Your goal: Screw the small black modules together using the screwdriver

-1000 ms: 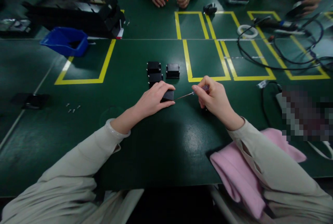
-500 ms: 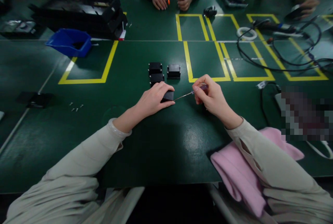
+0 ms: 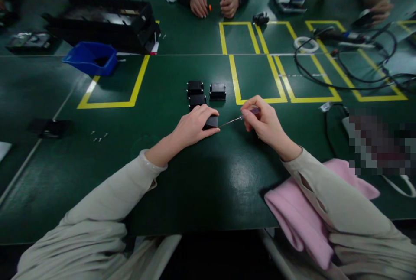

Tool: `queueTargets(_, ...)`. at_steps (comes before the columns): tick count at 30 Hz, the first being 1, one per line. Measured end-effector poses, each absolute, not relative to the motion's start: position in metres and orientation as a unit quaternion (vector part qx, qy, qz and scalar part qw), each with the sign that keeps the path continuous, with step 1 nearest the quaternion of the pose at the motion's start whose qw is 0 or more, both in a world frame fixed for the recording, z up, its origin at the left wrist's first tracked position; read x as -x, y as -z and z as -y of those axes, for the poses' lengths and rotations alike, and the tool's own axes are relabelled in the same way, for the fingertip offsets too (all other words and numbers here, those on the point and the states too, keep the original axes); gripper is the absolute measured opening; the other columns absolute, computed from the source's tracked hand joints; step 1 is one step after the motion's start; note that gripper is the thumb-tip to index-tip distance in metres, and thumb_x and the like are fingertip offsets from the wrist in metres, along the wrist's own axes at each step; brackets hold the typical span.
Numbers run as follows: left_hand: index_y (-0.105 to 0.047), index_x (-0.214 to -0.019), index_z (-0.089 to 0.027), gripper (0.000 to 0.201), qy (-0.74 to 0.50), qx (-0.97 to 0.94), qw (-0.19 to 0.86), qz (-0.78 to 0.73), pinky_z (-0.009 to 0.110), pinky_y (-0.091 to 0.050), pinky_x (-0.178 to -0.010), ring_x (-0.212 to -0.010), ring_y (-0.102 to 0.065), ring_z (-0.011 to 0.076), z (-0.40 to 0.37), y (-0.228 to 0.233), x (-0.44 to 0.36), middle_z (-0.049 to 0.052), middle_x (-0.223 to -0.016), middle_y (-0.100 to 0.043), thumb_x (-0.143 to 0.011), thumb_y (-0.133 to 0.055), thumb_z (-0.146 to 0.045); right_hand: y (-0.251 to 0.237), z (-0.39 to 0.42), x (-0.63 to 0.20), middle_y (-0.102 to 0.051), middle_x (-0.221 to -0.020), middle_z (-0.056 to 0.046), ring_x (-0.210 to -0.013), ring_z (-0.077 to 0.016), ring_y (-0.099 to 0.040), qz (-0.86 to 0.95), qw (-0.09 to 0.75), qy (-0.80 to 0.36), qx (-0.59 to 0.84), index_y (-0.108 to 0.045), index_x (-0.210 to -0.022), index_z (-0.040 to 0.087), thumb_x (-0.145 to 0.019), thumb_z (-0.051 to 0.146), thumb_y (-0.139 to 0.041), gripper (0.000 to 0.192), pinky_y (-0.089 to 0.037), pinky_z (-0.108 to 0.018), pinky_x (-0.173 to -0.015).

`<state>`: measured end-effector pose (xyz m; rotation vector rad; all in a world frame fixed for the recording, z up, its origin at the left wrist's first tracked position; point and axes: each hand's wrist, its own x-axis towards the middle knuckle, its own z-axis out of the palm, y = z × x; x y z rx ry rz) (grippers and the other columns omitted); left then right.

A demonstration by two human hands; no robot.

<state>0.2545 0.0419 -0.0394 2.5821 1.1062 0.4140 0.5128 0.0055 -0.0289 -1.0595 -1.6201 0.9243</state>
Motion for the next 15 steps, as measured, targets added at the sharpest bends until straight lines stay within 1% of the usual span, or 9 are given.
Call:
queueTargets(4,-0.059,-0.129,-0.021,0.040,-0.146,-0.898,0.155,-0.386,0.042,-0.056,-0.088,-0.117,-0.064,0.0311,-0.0420,0.0391,-0.2548,0.012,-0.129,-0.067,-0.098,-0.072,-0.042,0.0308,-0.0068,-0.5143,-0.051,-0.054,0.010,-0.042,-0.0101,-0.050,0.655,0.474,-0.392,0.438,-0.054,-0.094,0.025,-0.102,0.057,-0.068,0.036,-0.037,-0.025,-0.045)
queueTargets(8,-0.058,-0.129,-0.022,0.040,-0.146,-0.897,0.162,-0.383,0.043,-0.056,-0.089,-0.117,-0.063,0.0310,-0.0427,0.0393,-0.2544,0.012,-0.130,-0.067,-0.098,-0.071,-0.044,0.0279,-0.0061,-0.5153,-0.053,-0.051,0.008,-0.042,-0.0103,-0.049,0.660,0.457,-0.389,0.451,-0.054,-0.091,0.025,-0.102,0.063,-0.066,0.041,-0.034,-0.026,-0.045)
queueTargets(11,-0.058,-0.129,-0.022,0.040,-0.148,-0.898,0.160,-0.382,0.043,-0.056,-0.090,-0.117,-0.063,0.0309,-0.0432,0.0404,-0.2541,0.012,-0.129,-0.068,-0.099,-0.070,-0.045,0.0267,-0.0058,-0.5149,-0.053,-0.050,0.008,-0.041,-0.0103,-0.048,0.659,0.459,-0.392,0.449,-0.054,-0.090,0.025,-0.103,0.062,-0.065,0.041,-0.034,-0.026,-0.045)
queueTargets(15,-0.059,-0.129,-0.022,0.040,-0.148,-0.898,0.158,-0.383,0.043,-0.056,-0.091,-0.118,-0.063,0.0309,-0.0437,0.0414,-0.2542,0.012,-0.129,-0.068,-0.098,-0.071,-0.044,0.0288,-0.0066,-0.5137,-0.049,-0.051,0.011,-0.041,-0.0102,-0.048,0.640,0.472,-0.418,0.439,-0.054,-0.093,0.025,-0.103,0.055,-0.067,0.034,-0.038,-0.025,-0.045)
